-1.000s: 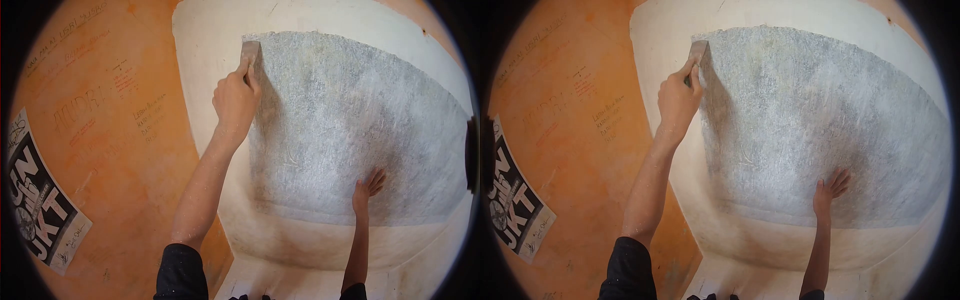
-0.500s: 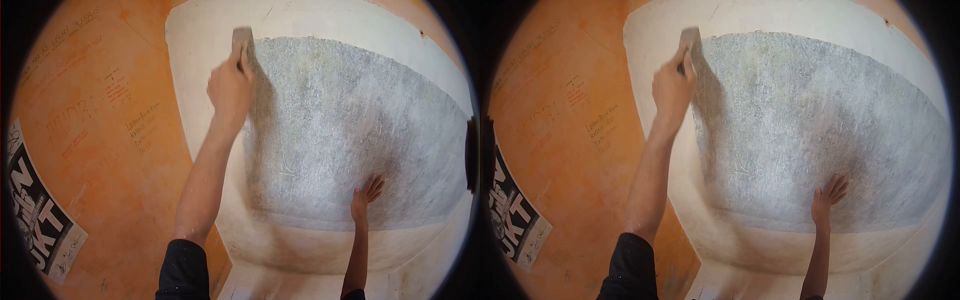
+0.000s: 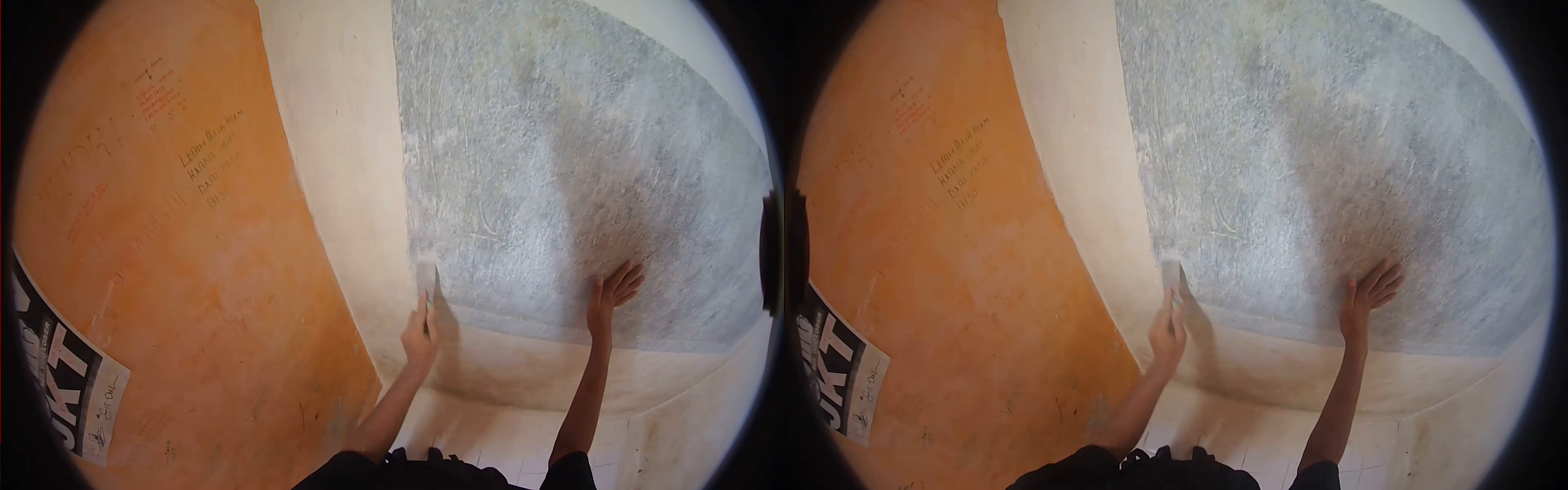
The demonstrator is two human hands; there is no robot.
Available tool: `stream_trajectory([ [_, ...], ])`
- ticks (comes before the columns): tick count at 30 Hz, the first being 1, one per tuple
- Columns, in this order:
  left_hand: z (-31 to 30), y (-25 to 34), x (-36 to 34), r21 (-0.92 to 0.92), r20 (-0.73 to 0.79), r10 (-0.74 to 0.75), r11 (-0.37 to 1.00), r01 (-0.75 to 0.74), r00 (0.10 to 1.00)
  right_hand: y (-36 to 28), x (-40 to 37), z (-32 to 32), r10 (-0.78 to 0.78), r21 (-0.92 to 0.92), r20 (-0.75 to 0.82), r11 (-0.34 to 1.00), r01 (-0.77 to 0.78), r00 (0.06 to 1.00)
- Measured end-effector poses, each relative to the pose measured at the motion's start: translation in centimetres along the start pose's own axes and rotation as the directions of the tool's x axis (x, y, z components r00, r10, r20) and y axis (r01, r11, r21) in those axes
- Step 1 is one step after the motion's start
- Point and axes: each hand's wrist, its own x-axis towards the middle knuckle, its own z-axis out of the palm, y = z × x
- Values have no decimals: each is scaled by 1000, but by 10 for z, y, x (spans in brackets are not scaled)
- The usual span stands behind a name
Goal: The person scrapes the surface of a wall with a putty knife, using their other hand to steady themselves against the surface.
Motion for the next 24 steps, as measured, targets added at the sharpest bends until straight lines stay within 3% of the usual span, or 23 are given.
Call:
stream_trajectory([
  [1, 7, -9, -26, -13, 64, -82, 996, 83, 995, 1, 0, 2, -3, -5, 14, 1000, 3, 1000],
  [5, 27, -38, -75, -129, 141, -110, 983, 129, 984, 9, -10, 9, 13, -25, 15, 1000, -13, 1000],
  [7, 34, -31, -45, -177, -45, -45, 984, 36, 998, 11, -12, 14, 14, -33, 12, 999, -13, 1000],
  [8, 32, -20, -31, -171, -30, -60, 984, 54, 998, 11, -15, 15, 18, -26, 11, 1000, -17, 1000],
  [10, 24, 10, -8, -408, 102, -438, 801, 439, 893, 10, -22, 15, 22, -26, 24, 999, -21, 999],
  [13, 37, 42, -33, -483, 153, -462, 736, 474, 873, 10, -20, 19, 7, 0, -18, 1000, -7, 1000],
  [14, 41, 39, -40, -483, 147, -463, 738, 472, 874, 12, -21, 19, 4, -16, -19, 1000, -4, 1000],
  [16, 48, 29, -47, -323, -22, -242, 920, 222, 970, 15, -21, 21, 0, -26, -22, 1000, -1, 1000],
  [17, 39, 35, -31, -321, -23, -240, 921, 220, 971, 13, -22, 20, 0, -22, -16, 1000, 0, 1000],
  [19, 11, 57, 18, -464, 19, -511, 757, 460, 859, 14, -23, 17, -3, -16, -14, 1000, 3, 1000],
  [20, 13, 56, 22, -467, 15, -505, 760, 452, 863, 15, -22, 18, 0, -17, -12, 1000, 0, 1000],
  [22, 18, 52, 27, -242, -233, -205, 959, 147, 951, 14, -24, 19, 3, -14, -17, 1000, -3, 1000],
  [23, 17, 55, 25, -247, -238, -197, 959, 137, 951, 12, -24, 19, 8, -12, -15, 1000, -8, 1000],
  [24, 12, 59, 17, -251, -146, -207, 954, 166, 967, 11, -23, 18, 13, -11, -15, 1000, -14, 1000],
])
